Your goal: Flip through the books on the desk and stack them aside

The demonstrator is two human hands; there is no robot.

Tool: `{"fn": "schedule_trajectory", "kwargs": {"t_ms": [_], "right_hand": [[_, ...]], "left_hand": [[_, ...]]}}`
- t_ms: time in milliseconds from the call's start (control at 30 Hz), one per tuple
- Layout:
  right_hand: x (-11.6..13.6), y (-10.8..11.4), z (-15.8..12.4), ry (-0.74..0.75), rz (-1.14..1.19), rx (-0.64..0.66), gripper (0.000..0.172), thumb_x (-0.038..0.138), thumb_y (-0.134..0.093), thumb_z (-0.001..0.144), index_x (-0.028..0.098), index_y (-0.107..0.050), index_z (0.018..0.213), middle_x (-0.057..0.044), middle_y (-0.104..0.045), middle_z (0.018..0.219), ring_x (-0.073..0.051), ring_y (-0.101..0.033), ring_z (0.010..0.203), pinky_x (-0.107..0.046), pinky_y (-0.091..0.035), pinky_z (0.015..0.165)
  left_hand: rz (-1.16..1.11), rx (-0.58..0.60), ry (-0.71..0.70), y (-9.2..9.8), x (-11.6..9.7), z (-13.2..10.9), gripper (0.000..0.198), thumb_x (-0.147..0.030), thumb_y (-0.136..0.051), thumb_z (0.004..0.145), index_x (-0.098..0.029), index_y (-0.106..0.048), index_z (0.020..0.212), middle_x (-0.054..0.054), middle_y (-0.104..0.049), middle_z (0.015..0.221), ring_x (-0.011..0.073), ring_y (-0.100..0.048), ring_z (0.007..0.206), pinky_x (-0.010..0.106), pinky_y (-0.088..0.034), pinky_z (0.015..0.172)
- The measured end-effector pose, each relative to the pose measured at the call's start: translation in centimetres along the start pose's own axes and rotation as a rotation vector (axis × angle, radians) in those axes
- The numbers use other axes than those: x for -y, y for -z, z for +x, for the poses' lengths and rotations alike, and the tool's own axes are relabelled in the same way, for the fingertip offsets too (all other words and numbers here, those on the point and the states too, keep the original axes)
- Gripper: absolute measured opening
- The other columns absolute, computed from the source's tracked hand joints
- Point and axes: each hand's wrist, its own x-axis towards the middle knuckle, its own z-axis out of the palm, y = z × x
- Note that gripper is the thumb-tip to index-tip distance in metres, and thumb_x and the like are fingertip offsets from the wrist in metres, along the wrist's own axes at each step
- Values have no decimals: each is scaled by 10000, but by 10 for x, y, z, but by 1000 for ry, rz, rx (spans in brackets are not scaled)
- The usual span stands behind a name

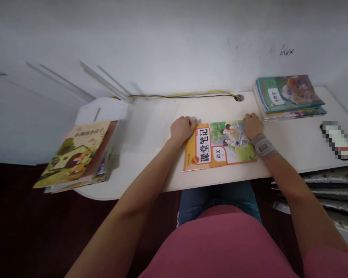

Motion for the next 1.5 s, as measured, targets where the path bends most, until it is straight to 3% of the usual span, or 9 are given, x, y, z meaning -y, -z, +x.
{"fn": "schedule_trajectory", "kwargs": {"t_ms": [200, 367, 433, 533, 600, 1000, 1167, 1367, 1500], "right_hand": [[1, -4, 1, -25, -2, 4, 331, 266, -290, 988, 142, -584, 1079, -154, -624, 1106, -237, -596, 987, -304, -374, 675], [3, -2, 1, -34, 1, 12, 331, 241, -279, 986, 133, -575, 1086, -153, -629, 1106, -236, -614, 970, -308, -383, 665], [3, -1, 2, -38, 10, 15, 333, 233, -275, 983, 130, -572, 1091, -158, -627, 1112, -235, -615, 973, -308, -381, 665], [3, -1, 1, -45, 34, 20, 326, 233, -286, 978, 126, -571, 1096, -165, -626, 1120, -232, -613, 971, -303, -373, 663], [2, -1, 1, -49, 48, 19, 326, 235, -289, 977, 125, -570, 1101, -166, -628, 1115, -227, -609, 963, -298, -368, 666], [0, -8, 4, -32, 70, 1, 321, 250, -293, 980, 139, -571, 1096, -158, -626, 1114, -212, -601, 943, -283, -368, 672], [1, -4, 3, -68, 131, 21, 322, 249, -311, 970, 146, -583, 1107, -162, -628, 1124, -222, -609, 962, -292, -390, 687], [-4, -3, 7, -115, 360, 63, 296, 253, -373, 950, 152, -631, 1052, -154, -660, 1115, -212, -609, 963, -283, -410, 733], [-15, -6, 8, -116, 468, 64, 284, 269, -396, 952, 166, -659, 989, -91, -709, 1013, -187, -625, 940, -269, -441, 757]], "left_hand": [[-554, 8, 203, 10, 16, -6, 293, -463, -573, 839, -194, -596, 953, 79, -689, 769, 228, -646, 749, 326, -454, 717], [-941, 447, 320, 22, 38, -40, 353, -518, -642, 749, -170, -620, 697, 56, -628, 617, 152, -541, 526, 281, -414, 532], [-868, 391, 211, 25, 38, -57, 331, -482, -647, 731, -180, -587, 609, 21, -572, 567, 144, -511, 538, 268, -402, 529], [-765, 102, 48, 28, 25, -79, 289, -403, -590, 757, -197, -507, 572, -7, -534, 611, 145, -509, 638, 256, -416, 595], [-825, 17, 56, 29, 15, -89, 246, -395, -539, 789, -202, -504, 640, -8, -556, 700, 147, -523, 711, 252, -433, 643], [-1573, 193, 698, 43, 25, -84, 144, -198, -664, 738, -202, -523, 767, 29, -580, 820, 134, -600, 732, 269, -526, 691], [-1495, 443, 599, 38, 25, -76, 135, -236, -686, 731, -148, -615, 804, 58, -634, 780, 125, -587, 662, 223, -476, 579], [-1095, 78, 205, 9, 14, -93, 250, -415, -605, 779, -239, -558, 952, -4, -644, 773, 156, -584, 645, 245, -445, 549], [-1078, -183, 161, 15, 18, -96, 194, -439, -571, 800, -271, -552, 895, -46, -617, 740, 151, -572, 644, 260, -448, 567]]}}
